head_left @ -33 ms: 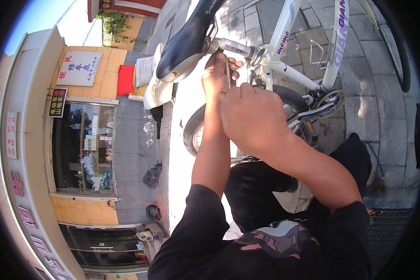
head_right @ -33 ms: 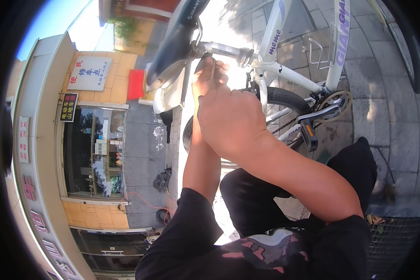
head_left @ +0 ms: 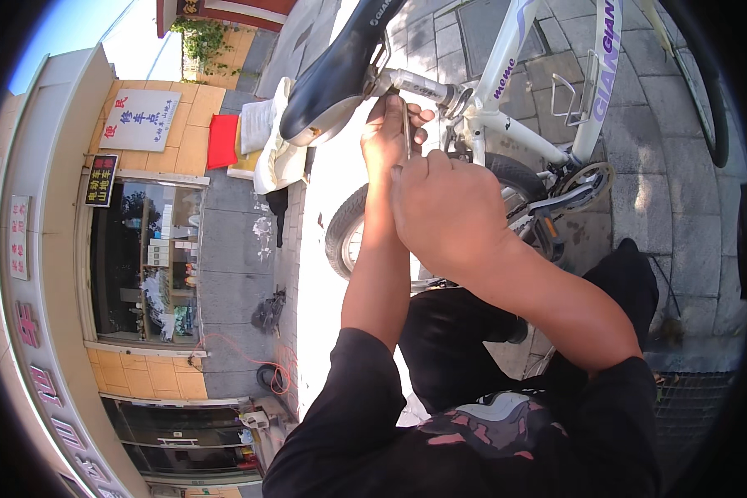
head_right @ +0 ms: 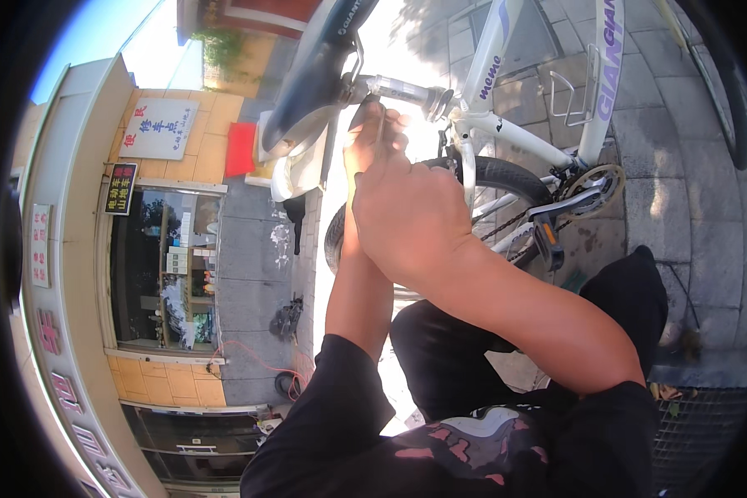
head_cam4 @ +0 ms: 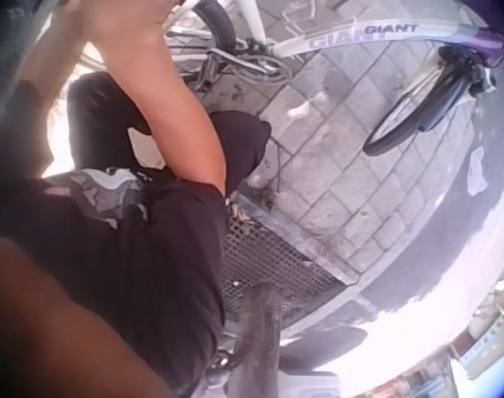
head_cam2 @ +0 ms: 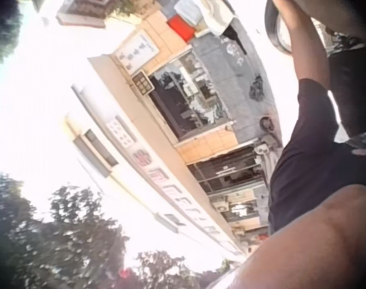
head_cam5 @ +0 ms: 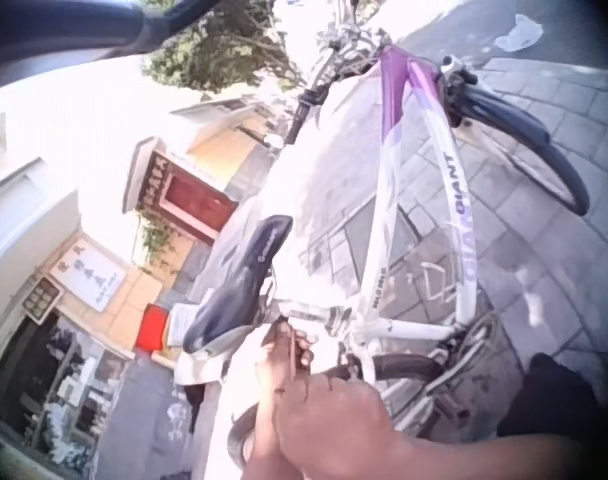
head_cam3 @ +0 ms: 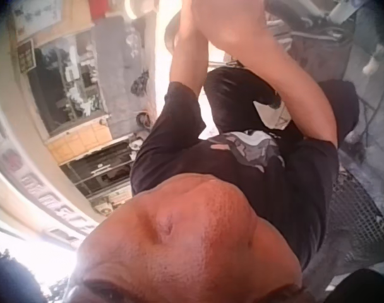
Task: The person inflates the bicycle tires using a hand pump and then adjusts the seat height using a power drill and a wrench. The person removes the seat post, uses the drill to loosen the bolt, and then tightens it back with a wrench.
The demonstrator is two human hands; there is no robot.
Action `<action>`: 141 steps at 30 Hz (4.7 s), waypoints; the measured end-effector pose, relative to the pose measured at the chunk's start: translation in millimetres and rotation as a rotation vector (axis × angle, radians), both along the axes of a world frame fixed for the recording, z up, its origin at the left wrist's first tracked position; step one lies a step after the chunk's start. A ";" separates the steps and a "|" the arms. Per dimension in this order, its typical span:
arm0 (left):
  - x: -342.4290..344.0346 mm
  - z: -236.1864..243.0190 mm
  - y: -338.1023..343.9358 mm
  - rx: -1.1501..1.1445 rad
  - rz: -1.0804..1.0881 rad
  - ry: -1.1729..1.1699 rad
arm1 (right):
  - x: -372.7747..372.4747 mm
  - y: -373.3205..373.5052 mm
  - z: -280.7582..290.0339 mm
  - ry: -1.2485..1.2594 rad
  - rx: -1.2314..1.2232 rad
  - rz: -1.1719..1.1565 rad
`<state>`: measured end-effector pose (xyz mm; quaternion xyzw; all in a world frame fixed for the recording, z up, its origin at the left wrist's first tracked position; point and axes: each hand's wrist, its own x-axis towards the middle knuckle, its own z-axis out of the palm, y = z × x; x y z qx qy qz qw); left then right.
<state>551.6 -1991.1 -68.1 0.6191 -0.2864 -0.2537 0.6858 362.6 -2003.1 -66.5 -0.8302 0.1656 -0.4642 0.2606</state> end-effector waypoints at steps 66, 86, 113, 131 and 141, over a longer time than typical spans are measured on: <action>82.3 156.3 14.3 0.287 -0.045 -0.169 | 267.5 -79.0 -32.5 0.701 -0.256 -0.174; 62.7 160.4 4.5 0.256 -0.119 -0.154 | 263.4 -80.4 -61.9 0.748 -0.102 -0.242; -22.9 -10.5 28.9 0.195 0.135 -0.110 | 48.3 -42.3 -109.3 0.036 0.904 0.560; -35.5 3.9 -7.0 0.287 0.282 -0.252 | 39.1 -66.5 -131.9 -0.148 1.945 0.842; -25.4 0.1 -7.4 0.268 0.239 -0.265 | 41.4 -93.8 -143.0 0.072 1.556 0.901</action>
